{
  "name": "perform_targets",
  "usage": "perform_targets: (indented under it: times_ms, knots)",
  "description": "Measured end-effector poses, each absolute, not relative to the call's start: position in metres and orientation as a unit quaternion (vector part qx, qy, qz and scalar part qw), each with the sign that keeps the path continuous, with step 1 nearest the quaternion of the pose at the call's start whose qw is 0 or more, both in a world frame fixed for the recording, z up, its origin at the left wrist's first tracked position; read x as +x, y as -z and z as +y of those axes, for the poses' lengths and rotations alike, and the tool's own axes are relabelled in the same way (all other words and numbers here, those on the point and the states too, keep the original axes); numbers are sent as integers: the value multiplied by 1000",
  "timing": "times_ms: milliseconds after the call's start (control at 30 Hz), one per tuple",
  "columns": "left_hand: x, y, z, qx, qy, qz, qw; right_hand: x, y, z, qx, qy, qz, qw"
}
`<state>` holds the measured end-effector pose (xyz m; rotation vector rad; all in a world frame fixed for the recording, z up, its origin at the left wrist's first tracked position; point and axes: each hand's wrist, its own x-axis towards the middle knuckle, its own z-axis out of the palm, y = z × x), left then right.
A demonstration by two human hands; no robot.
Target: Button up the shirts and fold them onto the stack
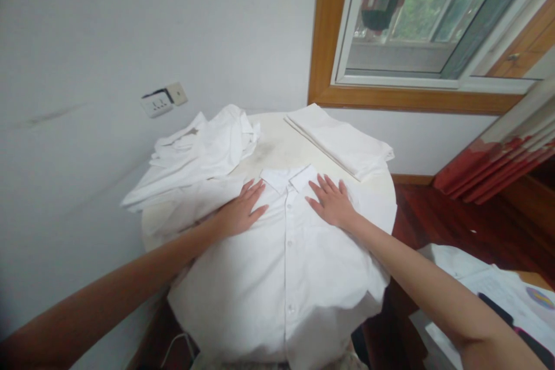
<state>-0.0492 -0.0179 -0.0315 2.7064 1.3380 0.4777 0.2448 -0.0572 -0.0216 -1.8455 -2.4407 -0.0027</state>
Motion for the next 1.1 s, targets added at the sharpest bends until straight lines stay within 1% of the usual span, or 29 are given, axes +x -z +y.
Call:
perform_targets:
  times_ms: [200, 400, 533, 633, 700, 767, 900, 967, 1033, 1100]
  knots:
    - [-50, 34, -16, 875, -126, 459, 85, 253, 18, -45, -591, -6, -806, 34]
    - [-53, 38, 6, 869, -121, 470, 98, 259, 15, -26, -591, -14, -807, 21]
    - [-49, 29, 15, 868, -91, 481, 89, 260, 18, -20, -592, -10, -805, 34]
    - [-40, 13, 10, 866, -56, 495, 39, 260, 19, -12, -585, -16, -809, 48]
    - [-31, 2, 2, 869, -56, 492, -13, 260, 18, -6, -576, -18, -814, 69]
    - [-21, -5, -4, 887, -74, 454, -44, 260, 16, -2, -566, -12, -818, 104]
    - [-8, -1, -5, 938, -100, 329, -37, 252, 9, -3, -566, 31, -797, 209]
    - [-7, 7, 1, 946, -101, 307, -21, 244, 9, -9, -557, 36, -795, 239]
    - [-9, 15, 10, 945, -99, 310, -4, 233, 13, -15, -550, 19, -805, 222]
    - [-11, 20, 19, 943, -103, 317, 10, 222, 20, -18, -561, 4, -809, 175]
